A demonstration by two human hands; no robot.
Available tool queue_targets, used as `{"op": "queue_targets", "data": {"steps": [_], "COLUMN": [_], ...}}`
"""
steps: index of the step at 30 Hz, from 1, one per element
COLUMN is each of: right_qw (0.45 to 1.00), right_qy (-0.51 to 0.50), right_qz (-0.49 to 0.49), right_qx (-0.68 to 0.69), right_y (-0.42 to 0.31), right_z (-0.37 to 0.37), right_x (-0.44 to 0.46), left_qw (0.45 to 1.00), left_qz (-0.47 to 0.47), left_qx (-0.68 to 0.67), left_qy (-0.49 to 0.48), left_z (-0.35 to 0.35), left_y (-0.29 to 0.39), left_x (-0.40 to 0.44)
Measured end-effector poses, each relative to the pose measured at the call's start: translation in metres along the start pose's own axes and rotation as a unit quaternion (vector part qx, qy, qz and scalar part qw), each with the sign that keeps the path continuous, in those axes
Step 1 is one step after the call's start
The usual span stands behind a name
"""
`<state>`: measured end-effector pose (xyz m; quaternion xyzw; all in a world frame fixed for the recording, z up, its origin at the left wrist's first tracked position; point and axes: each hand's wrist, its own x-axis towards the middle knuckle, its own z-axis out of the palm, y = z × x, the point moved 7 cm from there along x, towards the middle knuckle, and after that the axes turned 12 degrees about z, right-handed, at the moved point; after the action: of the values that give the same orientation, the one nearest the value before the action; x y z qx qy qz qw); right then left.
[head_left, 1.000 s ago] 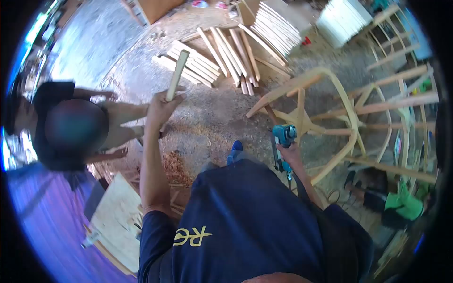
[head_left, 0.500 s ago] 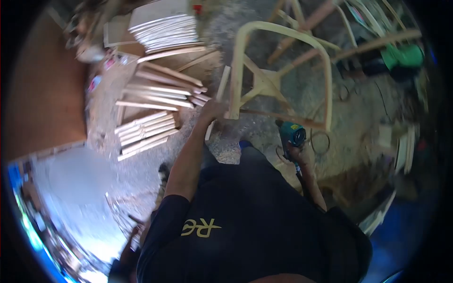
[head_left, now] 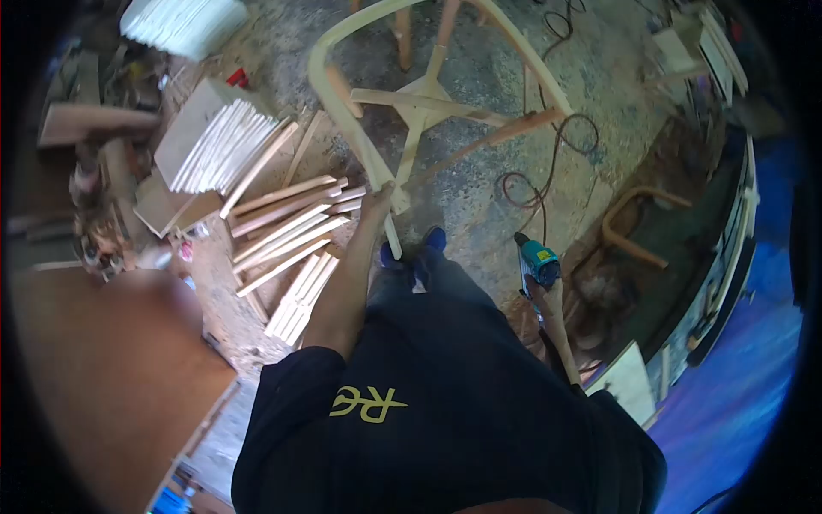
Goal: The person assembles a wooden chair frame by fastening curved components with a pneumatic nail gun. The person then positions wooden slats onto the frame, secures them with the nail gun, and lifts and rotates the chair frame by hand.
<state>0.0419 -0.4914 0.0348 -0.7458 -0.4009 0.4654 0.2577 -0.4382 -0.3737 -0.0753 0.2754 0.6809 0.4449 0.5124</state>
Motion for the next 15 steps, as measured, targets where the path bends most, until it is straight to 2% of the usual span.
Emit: {"op": "queue_targets", "data": {"steps": [3,4,7,8,9,11,12,15], "right_qw": [0.998,0.993,0.985,0.983,0.980,0.978,0.975,0.967], "right_qy": [-0.002,0.006,-0.057,-0.046,-0.035,-0.019,-0.011,0.033], "right_qz": [0.030,0.061,0.152,0.172,0.193,0.190,0.192,0.181], "right_qx": [0.047,0.101,0.053,0.044,0.035,0.081,0.111,0.176], "right_y": [0.041,0.028,0.084,0.098,0.107,0.106,0.099,0.083], "right_z": [0.005,0.008,0.013,0.012,0.011,0.015,0.016,0.018], "right_x": [-0.004,-0.011,-0.005,-0.004,-0.004,-0.008,-0.012,-0.017], "left_qw": [0.999,0.997,0.997,0.999,0.999,0.996,0.992,0.974], "left_qz": [-0.032,-0.035,-0.072,-0.032,-0.044,-0.072,-0.116,-0.150], "left_qx": [-0.010,0.054,0.010,-0.009,-0.024,-0.053,-0.046,-0.165], "left_qy": [0.016,-0.031,0.013,0.009,0.009,0.013,-0.003,-0.031], "left_z": [0.001,-0.009,-0.009,-0.010,-0.003,0.005,0.009,0.061], "left_y": [-0.011,-0.036,-0.041,-0.044,-0.039,-0.019,-0.018,0.011], "left_x": [0.006,0.021,0.019,0.025,0.022,0.007,0.004,-0.023]}}
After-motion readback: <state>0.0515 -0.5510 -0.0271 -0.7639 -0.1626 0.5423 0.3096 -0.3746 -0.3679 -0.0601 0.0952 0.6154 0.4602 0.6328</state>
